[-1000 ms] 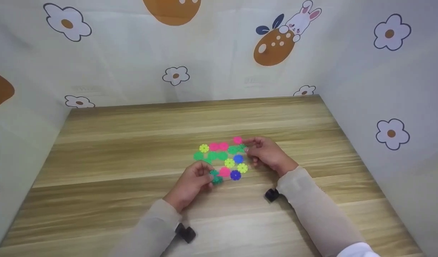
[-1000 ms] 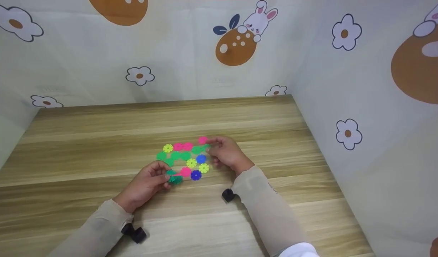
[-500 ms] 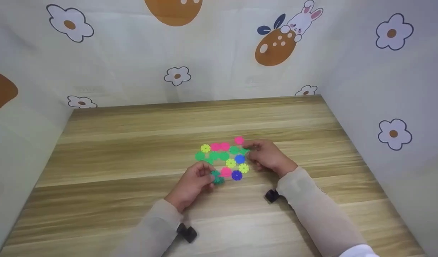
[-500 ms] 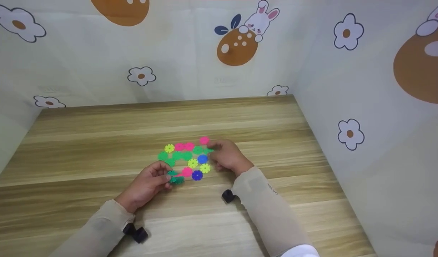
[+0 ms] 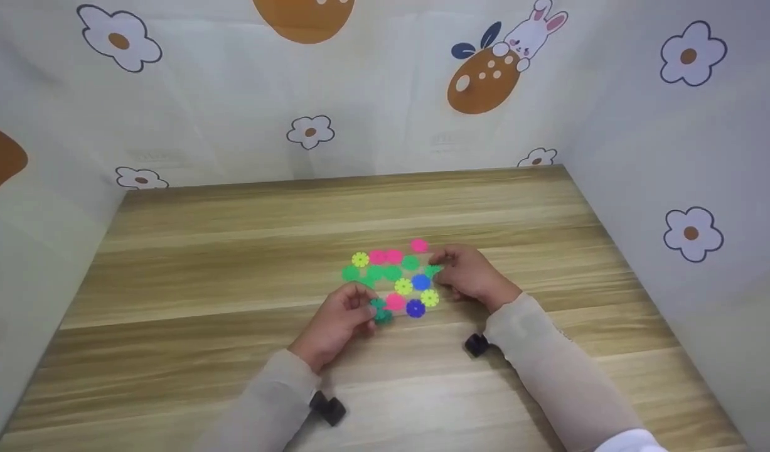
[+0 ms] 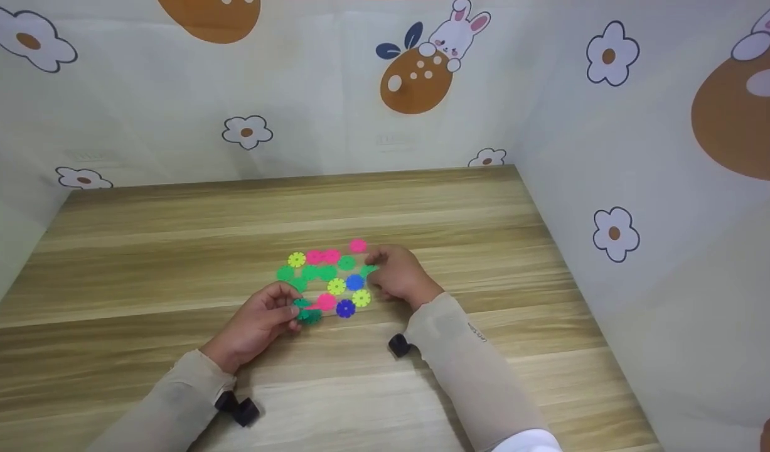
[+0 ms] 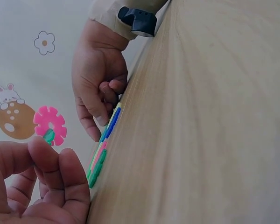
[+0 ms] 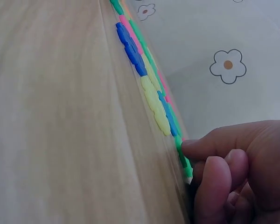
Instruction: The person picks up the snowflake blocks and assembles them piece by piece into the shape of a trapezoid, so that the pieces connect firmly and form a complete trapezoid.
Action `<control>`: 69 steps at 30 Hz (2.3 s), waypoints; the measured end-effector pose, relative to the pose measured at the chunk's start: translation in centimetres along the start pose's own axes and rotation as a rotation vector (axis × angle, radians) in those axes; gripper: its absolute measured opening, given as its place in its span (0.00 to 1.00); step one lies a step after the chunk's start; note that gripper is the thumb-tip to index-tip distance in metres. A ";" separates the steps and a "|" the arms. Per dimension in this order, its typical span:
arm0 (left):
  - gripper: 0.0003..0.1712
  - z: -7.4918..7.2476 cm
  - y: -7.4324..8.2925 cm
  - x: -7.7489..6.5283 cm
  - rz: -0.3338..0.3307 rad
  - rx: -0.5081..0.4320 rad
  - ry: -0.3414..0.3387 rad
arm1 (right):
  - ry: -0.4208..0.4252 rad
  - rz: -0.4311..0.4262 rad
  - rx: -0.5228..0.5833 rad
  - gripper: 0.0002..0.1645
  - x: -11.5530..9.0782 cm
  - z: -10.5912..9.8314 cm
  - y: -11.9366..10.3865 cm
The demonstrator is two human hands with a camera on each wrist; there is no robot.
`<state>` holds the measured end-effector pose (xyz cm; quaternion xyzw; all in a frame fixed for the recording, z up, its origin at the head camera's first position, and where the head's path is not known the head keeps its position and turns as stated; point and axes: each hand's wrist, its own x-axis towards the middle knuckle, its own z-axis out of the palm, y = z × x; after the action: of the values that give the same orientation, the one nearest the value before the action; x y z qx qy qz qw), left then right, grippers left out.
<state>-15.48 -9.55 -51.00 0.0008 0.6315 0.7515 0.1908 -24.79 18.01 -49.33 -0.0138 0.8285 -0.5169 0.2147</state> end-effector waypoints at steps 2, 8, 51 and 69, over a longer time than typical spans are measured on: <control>0.09 0.0 0.0 0.0 -0.003 0.005 0.000 | 0.001 -0.010 -0.015 0.20 -0.1 0.0 -0.1; 0.09 0.0 0.0 0.1 0.011 0.001 -0.011 | 0.009 -0.036 -0.056 0.16 -0.2 0.0 -0.1; 0.08 -0.1 0.0 0.0 0.014 -0.036 0.001 | -0.303 -0.358 0.236 0.17 -2.3 2.9 0.9; 0.09 0.1 0.1 0.0 -0.002 -0.023 0.014 | -0.316 -0.380 0.170 0.22 -2.3 2.6 1.0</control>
<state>-15.49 -9.51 -50.88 -0.0070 0.6243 0.7584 0.1871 -21.55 16.83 -50.42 -0.2317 0.7208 -0.6071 0.2412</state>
